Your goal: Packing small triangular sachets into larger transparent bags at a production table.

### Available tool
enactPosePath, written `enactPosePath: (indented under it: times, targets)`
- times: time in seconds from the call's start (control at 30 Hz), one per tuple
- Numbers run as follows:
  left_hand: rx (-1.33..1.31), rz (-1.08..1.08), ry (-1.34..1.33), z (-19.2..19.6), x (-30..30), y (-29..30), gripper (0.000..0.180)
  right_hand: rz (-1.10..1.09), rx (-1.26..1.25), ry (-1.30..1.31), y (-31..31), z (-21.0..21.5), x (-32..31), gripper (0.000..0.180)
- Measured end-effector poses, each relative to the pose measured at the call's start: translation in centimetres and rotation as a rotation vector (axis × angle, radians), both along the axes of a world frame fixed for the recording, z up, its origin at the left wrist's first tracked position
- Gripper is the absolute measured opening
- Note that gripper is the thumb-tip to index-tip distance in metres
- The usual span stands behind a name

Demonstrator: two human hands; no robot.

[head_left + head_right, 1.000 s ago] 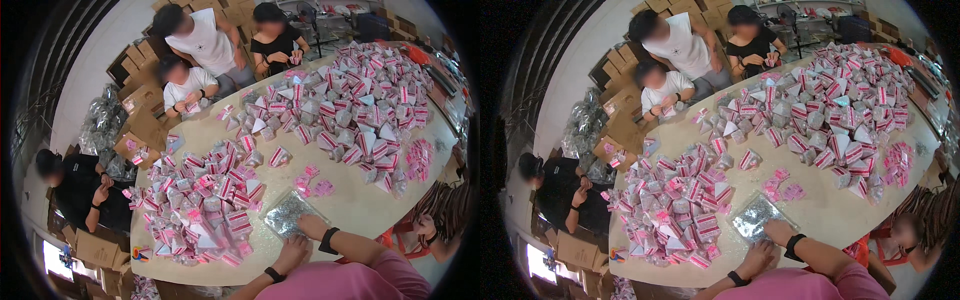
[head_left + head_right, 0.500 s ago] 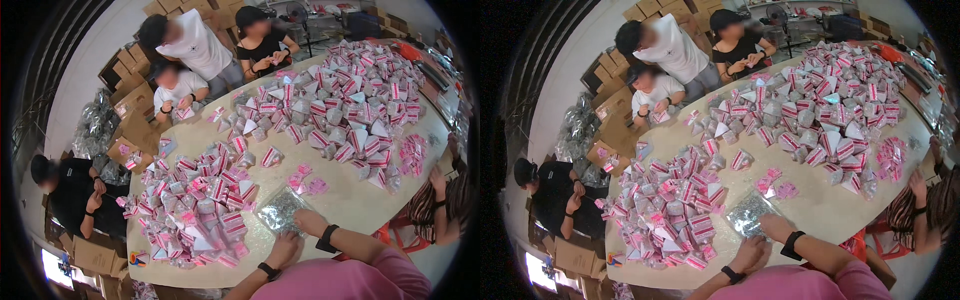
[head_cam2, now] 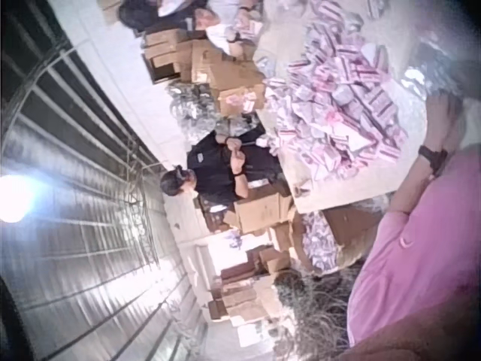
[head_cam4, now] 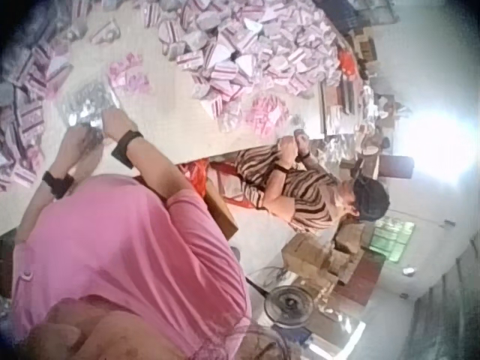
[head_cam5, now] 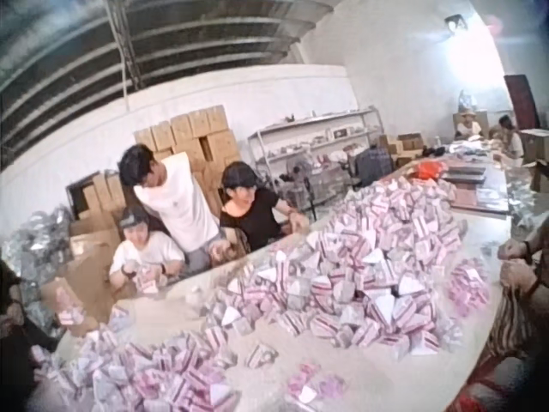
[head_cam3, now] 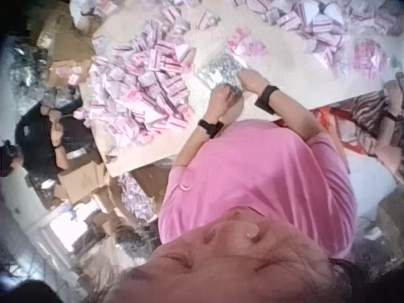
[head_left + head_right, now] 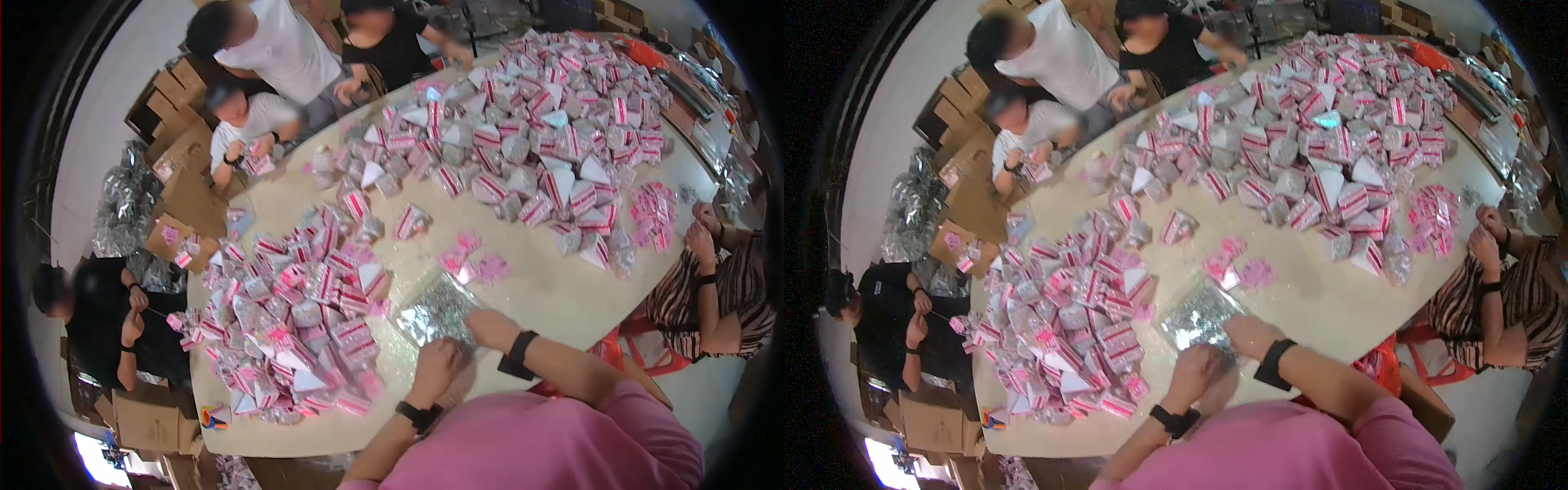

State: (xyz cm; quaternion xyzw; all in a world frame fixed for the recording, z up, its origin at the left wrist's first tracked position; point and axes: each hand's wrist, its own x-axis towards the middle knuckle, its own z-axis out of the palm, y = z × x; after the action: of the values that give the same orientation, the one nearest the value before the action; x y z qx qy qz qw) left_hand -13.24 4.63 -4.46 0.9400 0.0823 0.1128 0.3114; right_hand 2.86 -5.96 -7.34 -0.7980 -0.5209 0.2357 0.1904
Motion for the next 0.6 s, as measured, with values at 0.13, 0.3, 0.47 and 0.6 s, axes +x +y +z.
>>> enactPosePath:
  times: [0.13,0.3,0.47,0.6]
  targets:
    - [-0.040,0.058,-0.020,-0.4,-0.5,0.4,0.019,-0.130,0.076,0.268,1.2,0.6,1.0,0.012]
    - [-0.112,0.274,-0.024,-0.5,0.1,0.3,0.022,-0.297,0.097,0.784,0.8,3.3,0.9,0.007]
    - [-0.495,0.415,-0.077,0.7,2.1,-0.4,0.019,-0.277,0.175,0.764,0.5,3.4,0.5,0.008]
    - [-0.572,0.372,-0.063,0.8,3.0,-0.4,0.013,-0.187,0.173,0.653,0.6,3.9,0.2,0.009]
